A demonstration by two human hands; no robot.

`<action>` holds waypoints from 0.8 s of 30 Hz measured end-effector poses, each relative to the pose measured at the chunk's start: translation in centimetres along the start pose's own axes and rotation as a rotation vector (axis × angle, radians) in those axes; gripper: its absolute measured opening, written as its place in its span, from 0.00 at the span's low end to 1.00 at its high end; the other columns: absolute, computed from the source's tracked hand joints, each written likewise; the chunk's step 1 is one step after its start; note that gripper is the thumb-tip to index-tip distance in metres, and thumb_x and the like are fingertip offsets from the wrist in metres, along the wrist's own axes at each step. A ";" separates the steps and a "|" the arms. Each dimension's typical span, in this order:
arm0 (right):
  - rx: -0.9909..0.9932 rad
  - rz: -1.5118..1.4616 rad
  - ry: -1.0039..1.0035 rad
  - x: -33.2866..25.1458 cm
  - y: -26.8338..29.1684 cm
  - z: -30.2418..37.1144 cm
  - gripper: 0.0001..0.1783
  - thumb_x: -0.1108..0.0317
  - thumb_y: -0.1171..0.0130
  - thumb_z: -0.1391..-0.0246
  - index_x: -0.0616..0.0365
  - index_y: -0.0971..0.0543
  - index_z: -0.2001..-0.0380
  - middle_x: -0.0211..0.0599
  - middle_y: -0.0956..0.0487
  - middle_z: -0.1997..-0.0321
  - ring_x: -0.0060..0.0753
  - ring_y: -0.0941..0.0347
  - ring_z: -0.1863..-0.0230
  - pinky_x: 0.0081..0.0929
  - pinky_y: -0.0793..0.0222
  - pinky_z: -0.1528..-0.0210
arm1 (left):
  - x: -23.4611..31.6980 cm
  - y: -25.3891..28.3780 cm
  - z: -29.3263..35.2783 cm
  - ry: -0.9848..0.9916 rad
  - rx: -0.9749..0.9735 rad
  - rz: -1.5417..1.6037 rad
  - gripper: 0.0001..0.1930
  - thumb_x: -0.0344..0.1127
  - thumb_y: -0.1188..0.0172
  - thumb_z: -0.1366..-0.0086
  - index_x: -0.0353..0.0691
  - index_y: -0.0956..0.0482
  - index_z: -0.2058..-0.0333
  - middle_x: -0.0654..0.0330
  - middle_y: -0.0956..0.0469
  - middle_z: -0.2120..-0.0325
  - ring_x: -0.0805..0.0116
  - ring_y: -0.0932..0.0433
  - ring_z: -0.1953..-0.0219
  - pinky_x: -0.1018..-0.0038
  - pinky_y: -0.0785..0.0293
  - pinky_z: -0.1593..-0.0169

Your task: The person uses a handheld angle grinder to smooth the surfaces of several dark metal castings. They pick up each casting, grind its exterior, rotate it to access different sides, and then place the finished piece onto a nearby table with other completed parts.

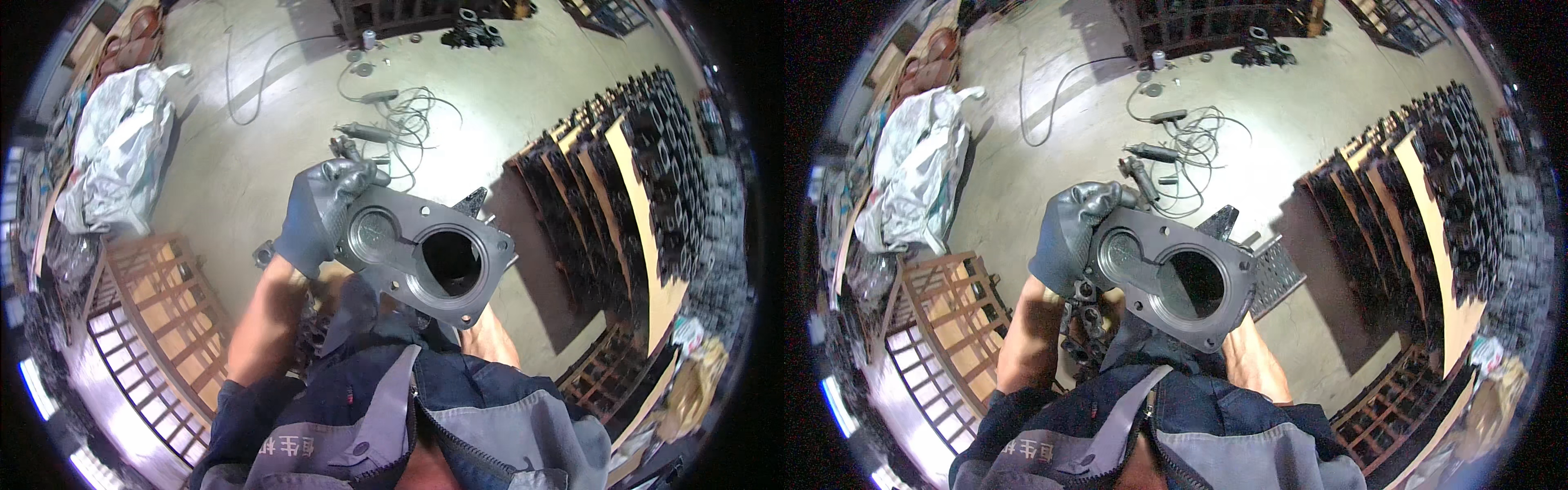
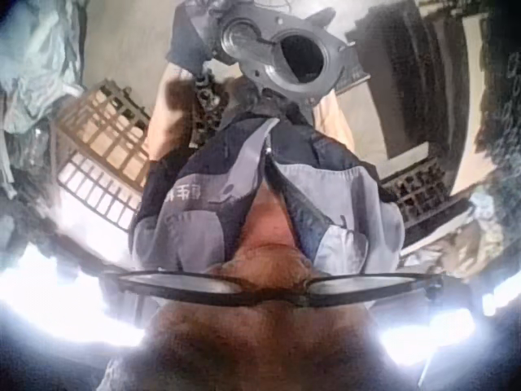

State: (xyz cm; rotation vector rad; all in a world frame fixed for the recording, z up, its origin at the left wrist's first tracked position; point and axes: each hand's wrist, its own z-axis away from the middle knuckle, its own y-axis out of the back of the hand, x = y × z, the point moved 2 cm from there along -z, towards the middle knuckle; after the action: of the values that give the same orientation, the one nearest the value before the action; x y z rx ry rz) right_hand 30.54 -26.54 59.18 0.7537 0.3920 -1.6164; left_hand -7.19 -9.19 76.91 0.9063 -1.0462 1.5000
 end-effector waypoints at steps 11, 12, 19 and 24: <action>0.332 -0.253 -0.216 13.8 12.3 7.5 0.23 0.60 0.39 0.42 0.62 0.25 0.48 0.42 0.21 0.51 0.30 0.26 0.52 0.32 0.30 0.47 | -4.9 -14.4 -0.7 0.174 -0.194 0.118 0.17 0.45 0.39 0.31 0.33 0.15 0.62 0.59 0.17 0.69 0.72 0.21 0.68 0.76 0.22 0.63; 0.363 -0.274 -0.226 14.8 12.8 8.4 0.23 0.60 0.39 0.42 0.62 0.25 0.48 0.42 0.21 0.52 0.30 0.26 0.52 0.32 0.30 0.47 | -5.5 -15.6 -1.0 0.195 -0.250 0.207 0.17 0.45 0.39 0.31 0.33 0.15 0.63 0.60 0.17 0.69 0.72 0.21 0.68 0.76 0.22 0.63; 0.489 -0.416 -0.281 18.1 11.4 11.8 0.22 0.60 0.40 0.42 0.63 0.24 0.49 0.42 0.20 0.53 0.29 0.25 0.54 0.31 0.29 0.48 | -8.9 -19.4 -3.6 -0.246 -0.416 -0.514 0.16 0.43 0.39 0.31 0.34 0.16 0.70 0.60 0.18 0.76 0.72 0.23 0.75 0.71 0.27 0.69; 0.610 -0.554 -0.270 19.6 10.0 15.1 0.21 0.60 0.40 0.42 0.63 0.23 0.50 0.42 0.20 0.55 0.28 0.25 0.55 0.31 0.29 0.50 | -9.8 -19.2 -3.6 -0.636 -0.530 -1.050 0.15 0.42 0.37 0.34 0.34 0.18 0.69 0.57 0.19 0.76 0.70 0.23 0.72 0.70 0.29 0.66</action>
State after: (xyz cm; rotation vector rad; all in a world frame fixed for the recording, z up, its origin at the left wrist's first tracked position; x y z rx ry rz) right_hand 35.67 -52.74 58.73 0.9059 -0.1201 -2.3789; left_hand 13.27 -7.58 69.48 1.2703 -1.0479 0.0404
